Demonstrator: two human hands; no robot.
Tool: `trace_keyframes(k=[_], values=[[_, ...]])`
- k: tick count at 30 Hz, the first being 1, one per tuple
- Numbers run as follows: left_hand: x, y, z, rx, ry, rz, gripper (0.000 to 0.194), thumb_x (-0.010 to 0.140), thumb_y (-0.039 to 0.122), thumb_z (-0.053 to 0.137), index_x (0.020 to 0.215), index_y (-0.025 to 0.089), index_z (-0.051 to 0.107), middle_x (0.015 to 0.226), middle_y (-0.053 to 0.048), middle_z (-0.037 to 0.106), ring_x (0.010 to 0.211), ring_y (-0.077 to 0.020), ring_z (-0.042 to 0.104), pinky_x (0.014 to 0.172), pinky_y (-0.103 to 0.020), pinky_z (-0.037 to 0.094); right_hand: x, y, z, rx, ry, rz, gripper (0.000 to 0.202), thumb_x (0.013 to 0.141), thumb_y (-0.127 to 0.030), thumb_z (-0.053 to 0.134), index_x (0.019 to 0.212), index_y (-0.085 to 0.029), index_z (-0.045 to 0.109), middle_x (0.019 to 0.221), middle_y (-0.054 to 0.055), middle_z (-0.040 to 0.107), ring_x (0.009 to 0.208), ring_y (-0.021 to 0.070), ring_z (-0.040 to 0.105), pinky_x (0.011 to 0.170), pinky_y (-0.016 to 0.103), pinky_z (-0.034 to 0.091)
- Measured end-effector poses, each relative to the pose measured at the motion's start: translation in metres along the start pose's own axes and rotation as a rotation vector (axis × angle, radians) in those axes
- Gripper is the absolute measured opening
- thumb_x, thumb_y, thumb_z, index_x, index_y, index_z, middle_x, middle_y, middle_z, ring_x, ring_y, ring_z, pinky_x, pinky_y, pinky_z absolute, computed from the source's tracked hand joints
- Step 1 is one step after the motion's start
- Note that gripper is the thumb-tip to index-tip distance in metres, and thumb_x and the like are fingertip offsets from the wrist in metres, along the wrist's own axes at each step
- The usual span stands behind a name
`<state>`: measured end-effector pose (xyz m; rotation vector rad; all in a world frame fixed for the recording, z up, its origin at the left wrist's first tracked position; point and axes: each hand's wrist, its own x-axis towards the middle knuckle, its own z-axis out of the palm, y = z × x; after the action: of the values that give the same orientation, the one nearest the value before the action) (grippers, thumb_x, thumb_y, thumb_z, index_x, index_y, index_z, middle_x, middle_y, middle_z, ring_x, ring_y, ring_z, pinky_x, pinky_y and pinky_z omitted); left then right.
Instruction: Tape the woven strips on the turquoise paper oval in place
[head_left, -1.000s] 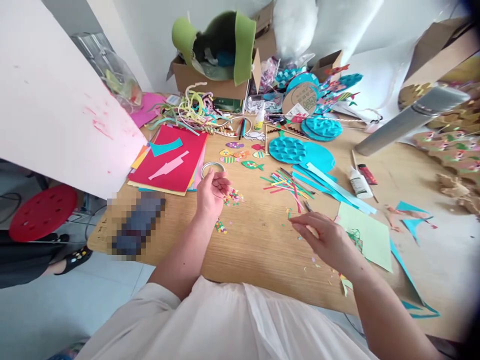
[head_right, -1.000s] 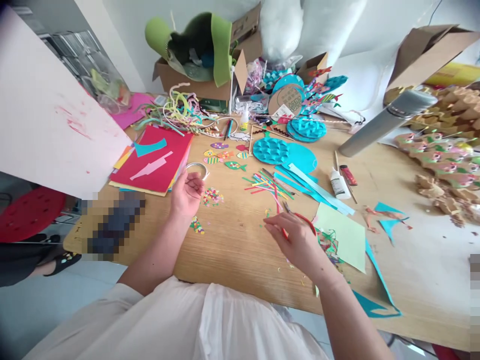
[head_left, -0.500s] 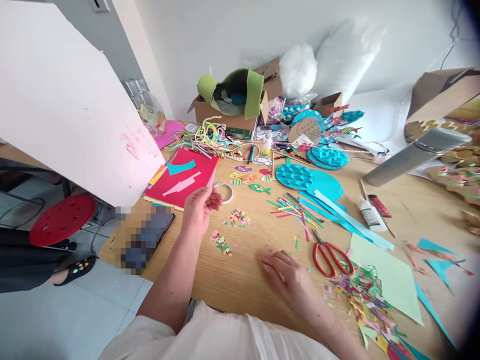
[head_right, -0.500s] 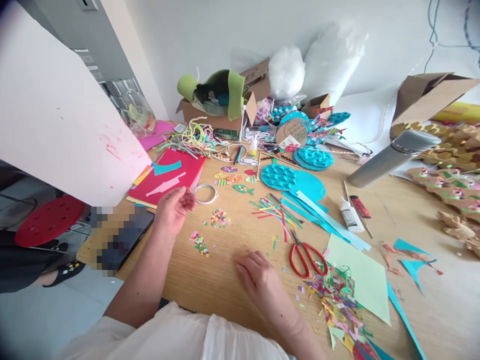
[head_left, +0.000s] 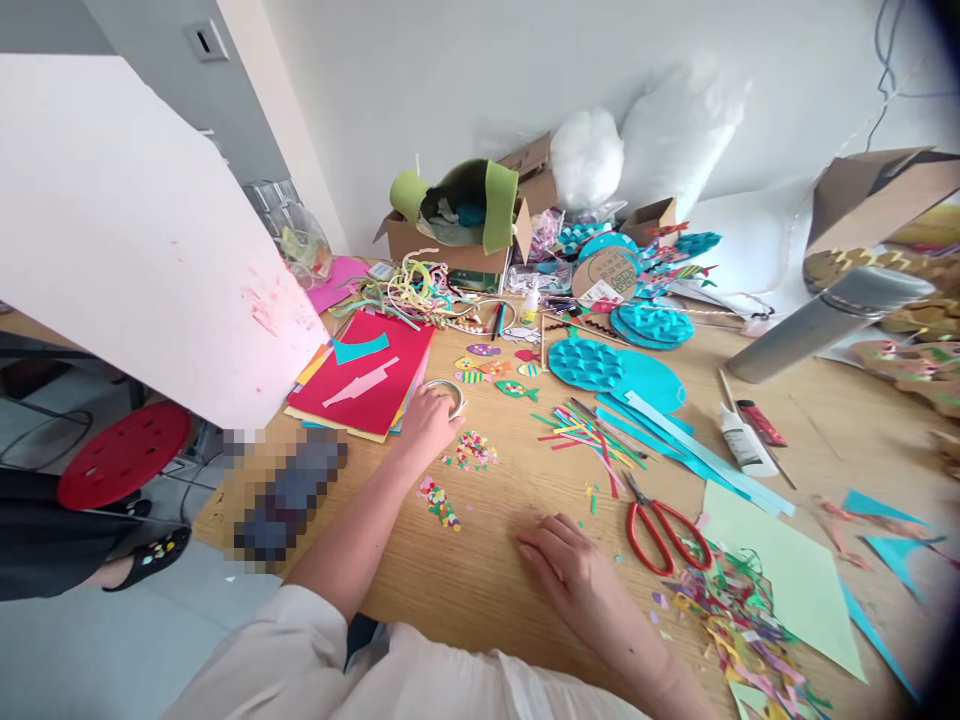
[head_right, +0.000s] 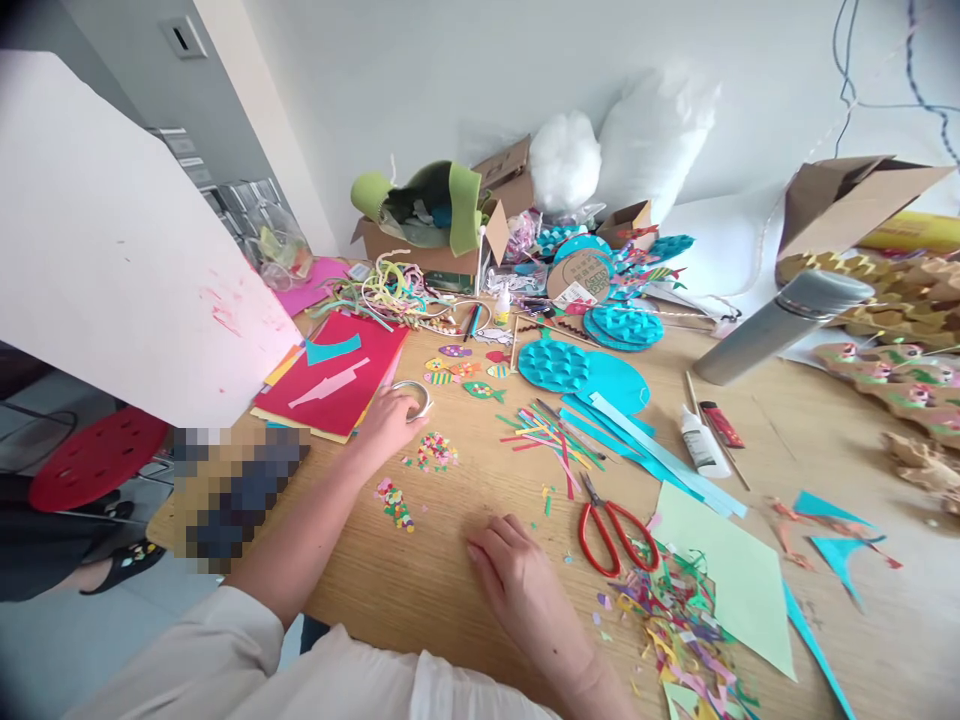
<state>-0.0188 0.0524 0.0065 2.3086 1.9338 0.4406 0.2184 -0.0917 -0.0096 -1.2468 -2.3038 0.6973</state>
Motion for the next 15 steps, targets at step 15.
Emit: trace_keyframes(k=[15], values=[[0.018,0.008,0.012,0.178,0.037,0.004,0.016,0.085,0.023,0.059,0.08,0.014,0.071,0.088,-0.014,0.071,0.094,-0.0268,0.06,0.087,-0.039,0.044,0.003,-0.003,0.0,-0.055,-0.03,0.005,0.027,0.099,-0.019,0.041,0.088,-0.019,0.066,0.083,0.006,0.063,0.08,0.0204,0.059,0.069,0.035,0.049]])
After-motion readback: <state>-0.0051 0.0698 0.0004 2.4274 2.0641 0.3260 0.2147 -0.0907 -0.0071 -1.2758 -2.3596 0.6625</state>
